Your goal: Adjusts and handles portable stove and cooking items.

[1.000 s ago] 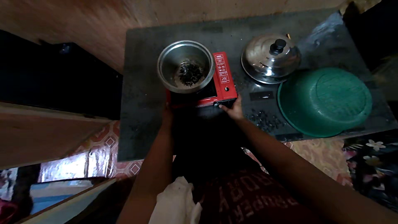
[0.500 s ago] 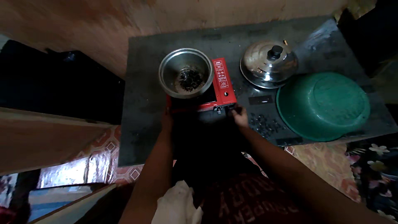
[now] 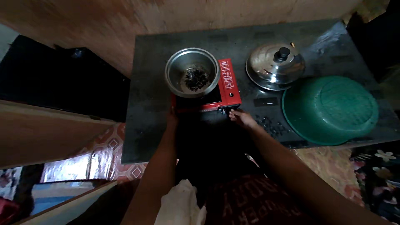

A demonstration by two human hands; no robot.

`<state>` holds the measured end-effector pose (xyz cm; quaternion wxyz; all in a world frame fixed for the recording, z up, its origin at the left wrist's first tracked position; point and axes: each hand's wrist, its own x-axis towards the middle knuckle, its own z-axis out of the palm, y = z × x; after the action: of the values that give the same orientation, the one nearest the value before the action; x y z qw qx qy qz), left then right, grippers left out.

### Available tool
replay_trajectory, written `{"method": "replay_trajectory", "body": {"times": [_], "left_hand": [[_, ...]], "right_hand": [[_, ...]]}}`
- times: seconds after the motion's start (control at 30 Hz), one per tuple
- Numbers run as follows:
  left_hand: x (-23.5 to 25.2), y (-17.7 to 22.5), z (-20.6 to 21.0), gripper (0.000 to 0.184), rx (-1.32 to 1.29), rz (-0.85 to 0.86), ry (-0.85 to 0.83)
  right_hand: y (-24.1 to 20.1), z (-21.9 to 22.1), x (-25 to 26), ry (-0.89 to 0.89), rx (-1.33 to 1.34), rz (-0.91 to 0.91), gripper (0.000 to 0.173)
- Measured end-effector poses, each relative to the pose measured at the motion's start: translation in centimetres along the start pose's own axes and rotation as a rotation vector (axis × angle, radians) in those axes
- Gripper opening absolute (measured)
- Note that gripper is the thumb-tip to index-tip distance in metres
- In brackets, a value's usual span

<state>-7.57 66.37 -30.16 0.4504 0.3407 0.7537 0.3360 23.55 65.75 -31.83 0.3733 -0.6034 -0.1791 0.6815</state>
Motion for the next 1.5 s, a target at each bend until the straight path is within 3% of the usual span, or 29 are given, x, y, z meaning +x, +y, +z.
{"method": "replay_trajectory", "body": {"times": [0.1,0.2,0.37,0.63,0.8,0.9,1.07,1.17,1.27,1.5], "left_hand": [[-0.3,-0.4,-0.3,0.057,0.003,0.036,-0.04],[-0.2,-0.2,-0.1,0.055,-0.041,0.026,-0.022],[0.4,-0.9,0.0,0.057,-0.102,0.006,-0.009],[0.4,-0.9,0.0,0.056,-0.097,0.021,-0.015],[0.4,-1.3,-0.7,0.058,-0.128,-0.005,-0.033],[-0.5,-1.2,-1.0,0.051,-0.144,-0.013,0.045],[-2.4,-2.1,-0.5,0.046,-0.414,-0.102,0.097],[-2.7,-2.3,-0.5,0.043,-0.512,-0.046,0.082],[-1.3,-2.7,-0.7,0.043,-0.477,0.015,0.038],[1.2,-2.4,-1.4,0.052,-0.448,-0.064,0.042]], "right_hand": [[0.8,1.6,-0.1,0.188,-0.161,-0.126,0.032],[1.7,2.2,0.5,0.35,-0.345,-0.217,0.045],[1.9,3.2,0.3,0.461,-0.551,-0.257,0.048],[2.5,3.6,0.4,0.491,-0.625,-0.321,0.05],[2.7,1.8,0.6,0.339,-0.569,-0.294,0.045],[1.7,1.0,-0.6,0.314,-0.486,-0.319,0.04],[-0.3,0.6,-0.9,0.335,-0.523,-0.442,0.047],[-1.1,1.3,-0.7,0.307,-0.545,-0.427,0.045],[-1.2,1.8,-1.0,0.328,-0.563,-0.395,0.045],[-0.8,3.0,-1.0,0.358,-0.627,-0.386,0.046]]}}
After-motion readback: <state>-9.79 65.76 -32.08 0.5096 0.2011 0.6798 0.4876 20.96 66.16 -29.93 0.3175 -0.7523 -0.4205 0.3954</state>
